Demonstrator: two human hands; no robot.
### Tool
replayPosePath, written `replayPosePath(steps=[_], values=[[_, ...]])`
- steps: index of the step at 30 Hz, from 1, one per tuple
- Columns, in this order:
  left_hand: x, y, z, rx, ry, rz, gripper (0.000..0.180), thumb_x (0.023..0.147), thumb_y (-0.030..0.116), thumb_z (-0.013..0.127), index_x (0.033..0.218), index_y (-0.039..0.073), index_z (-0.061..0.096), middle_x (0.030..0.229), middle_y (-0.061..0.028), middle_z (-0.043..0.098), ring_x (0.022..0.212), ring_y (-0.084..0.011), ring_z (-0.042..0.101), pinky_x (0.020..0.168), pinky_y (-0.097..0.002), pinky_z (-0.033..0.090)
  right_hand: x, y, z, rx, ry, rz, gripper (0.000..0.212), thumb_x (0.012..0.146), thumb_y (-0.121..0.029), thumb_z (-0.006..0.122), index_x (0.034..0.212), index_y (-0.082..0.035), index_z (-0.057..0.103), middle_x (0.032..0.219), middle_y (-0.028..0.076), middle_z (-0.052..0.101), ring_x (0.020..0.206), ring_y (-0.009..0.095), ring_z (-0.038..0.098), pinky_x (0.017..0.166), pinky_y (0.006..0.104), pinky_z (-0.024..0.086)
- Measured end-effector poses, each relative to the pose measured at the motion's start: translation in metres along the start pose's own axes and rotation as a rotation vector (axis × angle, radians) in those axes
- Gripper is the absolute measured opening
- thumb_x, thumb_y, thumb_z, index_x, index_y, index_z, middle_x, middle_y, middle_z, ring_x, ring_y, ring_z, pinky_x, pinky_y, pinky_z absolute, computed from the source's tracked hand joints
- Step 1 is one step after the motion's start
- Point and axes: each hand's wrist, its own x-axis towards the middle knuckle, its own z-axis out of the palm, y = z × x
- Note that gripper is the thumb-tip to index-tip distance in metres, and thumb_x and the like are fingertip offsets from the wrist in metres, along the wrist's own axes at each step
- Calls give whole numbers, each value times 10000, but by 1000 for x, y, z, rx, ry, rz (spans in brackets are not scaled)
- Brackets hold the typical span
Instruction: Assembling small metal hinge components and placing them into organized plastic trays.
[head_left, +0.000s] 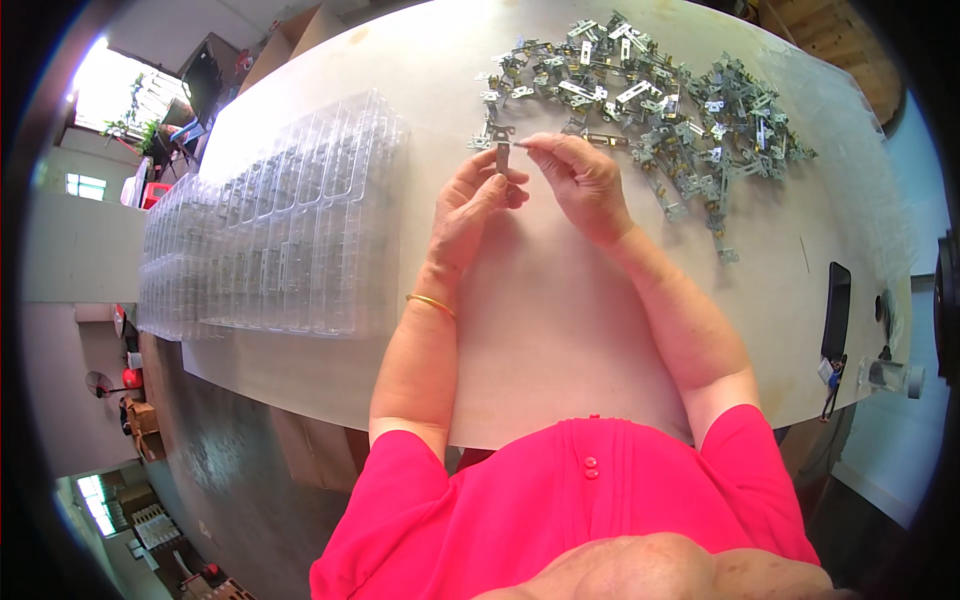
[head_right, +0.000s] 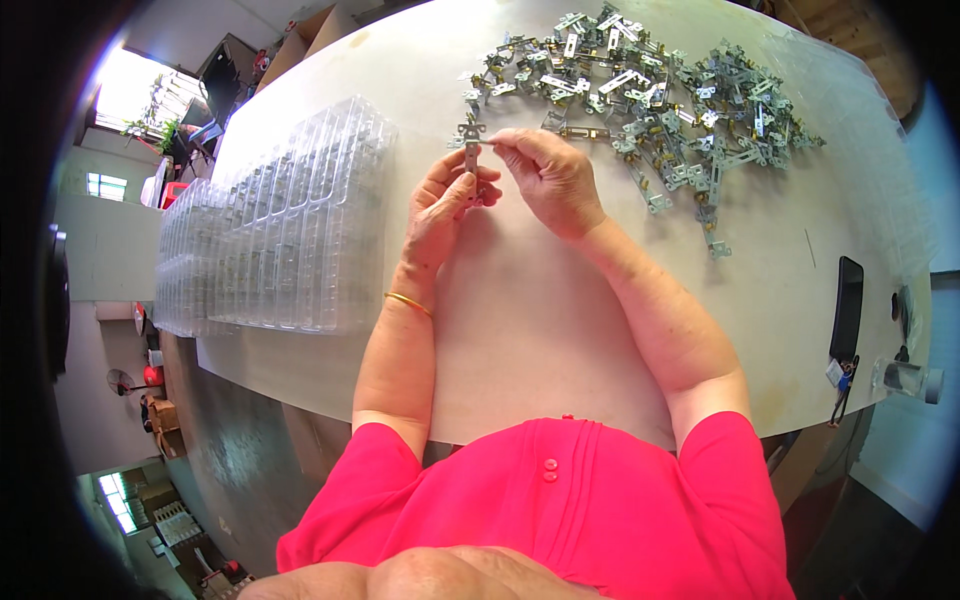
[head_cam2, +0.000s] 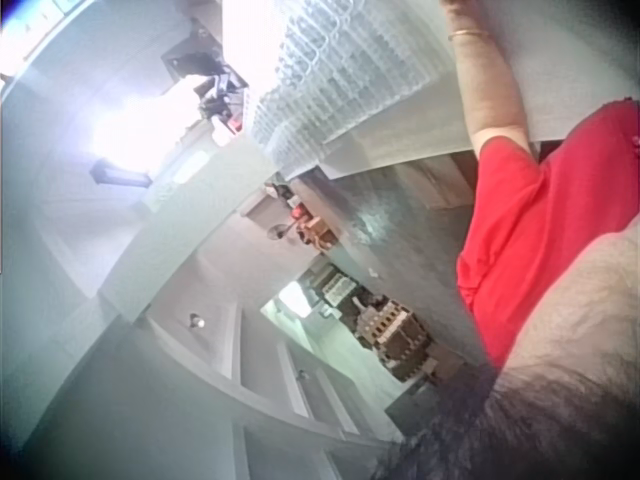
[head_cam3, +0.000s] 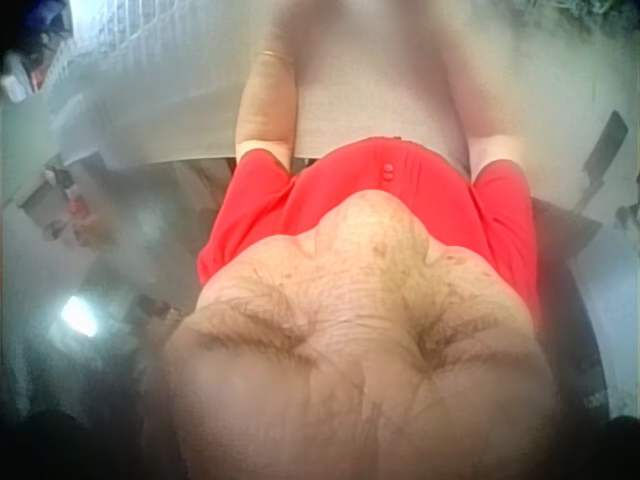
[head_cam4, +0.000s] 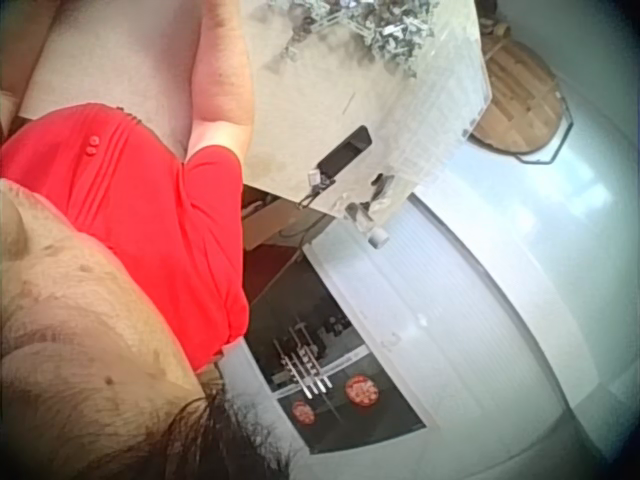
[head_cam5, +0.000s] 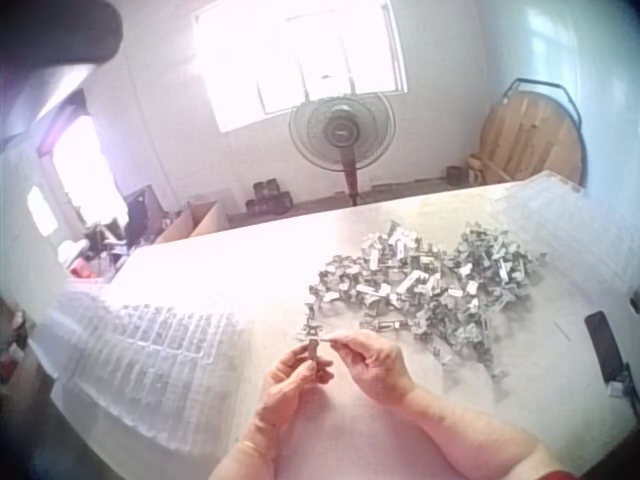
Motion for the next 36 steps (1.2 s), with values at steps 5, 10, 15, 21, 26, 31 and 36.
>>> replayPosePath(steps=[5, 10, 15, 21, 26, 31, 36], values=[[6, -7, -7, 10, 93, 134, 381, 969, 88, 608, 1330, 16, 511, 1080, -102, 671, 880, -164, 650, 802, -296, 519, -7, -1, 7, -132, -72, -118, 129, 893, -69, 647, 1016, -84, 685, 919, 106, 699, 834, 286, 686, 702, 356, 556], [7, -9, -9, 60, 92, 153, 410, 943, 75, 651, 1327, 27, 517, 1031, -67, 660, 877, -144, 632, 792, -273, 504, -8, -3, 7, -185, -78, -123, 103, 879, -76, 652, 979, -71, 675, 905, 103, 696, 795, 289, 683, 685, 361, 550], [9, -12, -6, 139, 84, 180, 444, 908, 59, 698, 1321, 46, 537, 972, -22, 635, 882, -112, 608, 795, -254, 495, -10, 0, 5, -204, -125, -164, 71, 880, -89, 647, 948, -78, 665, 878, 99, 690, 762, 296, 672, 655, 374, 537], [5, -12, -5, 154, 105, 168, 431, 906, 18, 684, 1317, 70, 564, 963, 3, 623, 880, -81, 584, 807, -226, 482, -7, -4, 6, -268, -133, -152, 24, 882, -92, 639, 893, -78, 624, 821, 118, 661, 743, 327, 656, 634, 408, 513], [8, -16, -6, 144, 117, 170, 385, 930, 32, 656, 1302, 55, 561, 950, 13, 614, 843, -73, 579, 778, -220, 492, -9, -3, 3, -197, -281, -122, 29, 893, -91, 642, 907, -75, 622, 822, 142, 653, 714, 337, 644, 627, 397, 508], [6, -9, -7, 48, 76, 88, 340, 953, 62, 618, 1285, 27, 555, 923, -18, 618, 799, -103, 607, 731, -250, 516, -8, 16, 1, 136, -127, 221, 67, 968, -112, 623, 1018, -78, 651, 845, 3, 671, 753, 97, 642, 625, 273, 510], [-3, 0, -3, 1, -117, -64, 328, 945, 112, 630, 1253, 12, 578, 918, -27, 638, 783, -101, 619, 714, -262, 521, -2, 18, 3, 532, -107, 334, 120, 993, -144, 595, 1075, -71, 643, 917, 17, 688, 819, 104, 649, 695, 254, 528]])
